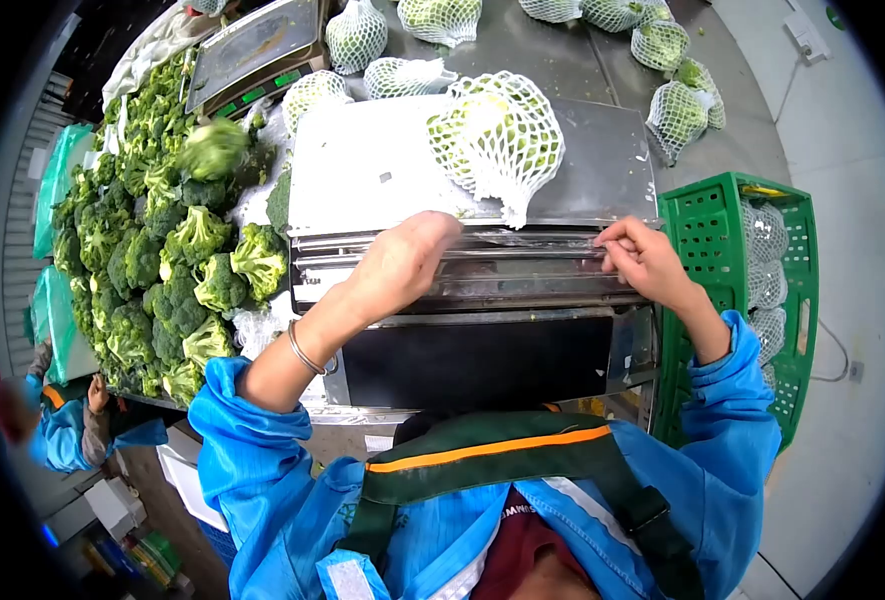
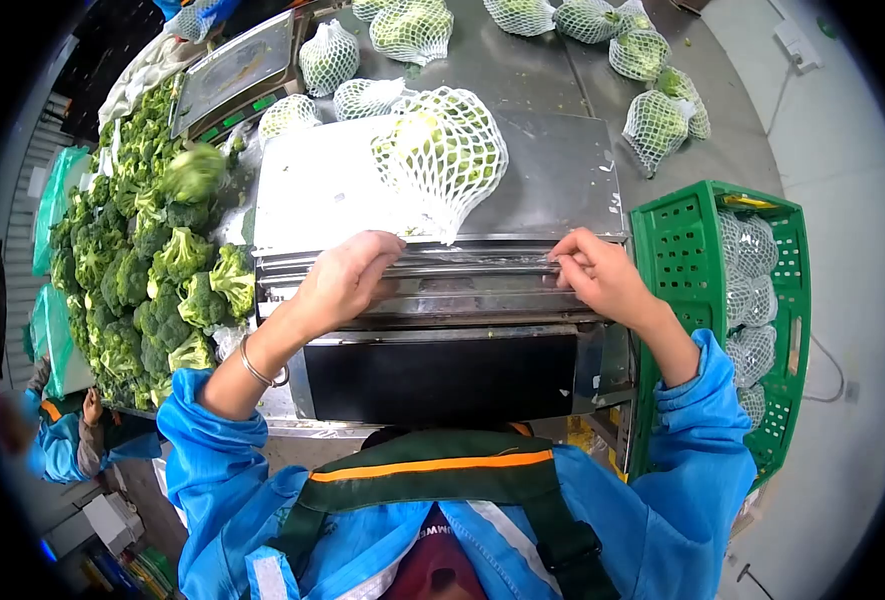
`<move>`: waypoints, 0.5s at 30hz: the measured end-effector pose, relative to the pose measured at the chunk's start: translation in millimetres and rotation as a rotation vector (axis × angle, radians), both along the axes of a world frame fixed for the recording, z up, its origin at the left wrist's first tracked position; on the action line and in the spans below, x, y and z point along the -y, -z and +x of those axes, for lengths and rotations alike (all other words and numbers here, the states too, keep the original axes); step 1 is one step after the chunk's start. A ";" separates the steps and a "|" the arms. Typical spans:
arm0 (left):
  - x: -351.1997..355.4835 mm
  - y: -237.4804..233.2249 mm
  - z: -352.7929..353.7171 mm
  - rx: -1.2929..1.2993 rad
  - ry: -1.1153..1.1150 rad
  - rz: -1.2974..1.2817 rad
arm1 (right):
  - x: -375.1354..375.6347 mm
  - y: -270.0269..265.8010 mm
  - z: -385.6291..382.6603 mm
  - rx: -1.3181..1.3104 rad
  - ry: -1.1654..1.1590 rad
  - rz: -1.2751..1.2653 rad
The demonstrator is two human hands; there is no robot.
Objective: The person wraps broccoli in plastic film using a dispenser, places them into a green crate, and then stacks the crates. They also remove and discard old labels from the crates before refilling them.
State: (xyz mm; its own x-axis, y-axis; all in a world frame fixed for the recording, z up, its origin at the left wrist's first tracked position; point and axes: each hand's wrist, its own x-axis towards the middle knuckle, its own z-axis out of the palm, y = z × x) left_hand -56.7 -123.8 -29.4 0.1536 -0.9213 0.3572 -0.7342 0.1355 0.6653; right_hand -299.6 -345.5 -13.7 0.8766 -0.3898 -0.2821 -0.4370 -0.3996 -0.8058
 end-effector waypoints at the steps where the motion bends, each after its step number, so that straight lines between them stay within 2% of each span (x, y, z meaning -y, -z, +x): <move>1: 1.2 0.5 -1.1 0.038 0.011 -0.006 | 0.2 -0.7 1.8 0.059 -0.074 -0.112; 5: 8.9 -6.1 -6.8 0.277 0.018 0.088 | -7.9 -12.9 8.7 0.154 -0.330 -0.605; 6: 12.3 1.6 -5.0 0.290 0.024 0.087 | -6.1 -13.9 9.0 0.082 -0.317 -0.623; 7: 15.5 4.5 -4.0 0.304 0.032 0.083 | -4.6 -14.2 8.6 0.102 -0.292 -0.602; 10: 11.0 -18.3 -19.1 -0.039 -0.095 0.068 | 1.5 -13.6 4.0 0.159 -0.236 -0.531; 13: -3.8 -10.2 -17.2 -0.239 -0.187 0.159 | -2.6 -5.2 -7.1 0.225 -0.125 -0.446; 15: 0.0 -10.8 -15.6 -0.200 -0.144 0.143 | -6.0 -7.2 -6.2 0.110 0.062 -0.090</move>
State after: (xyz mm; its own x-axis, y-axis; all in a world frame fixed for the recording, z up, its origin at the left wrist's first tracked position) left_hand -72.3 -123.8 -18.6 0.3406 -0.9239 0.1743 -0.5916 -0.0665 0.8035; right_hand -305.8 -339.6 -6.4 0.8738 -0.4633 -0.1476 -0.3744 -0.4475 -0.8122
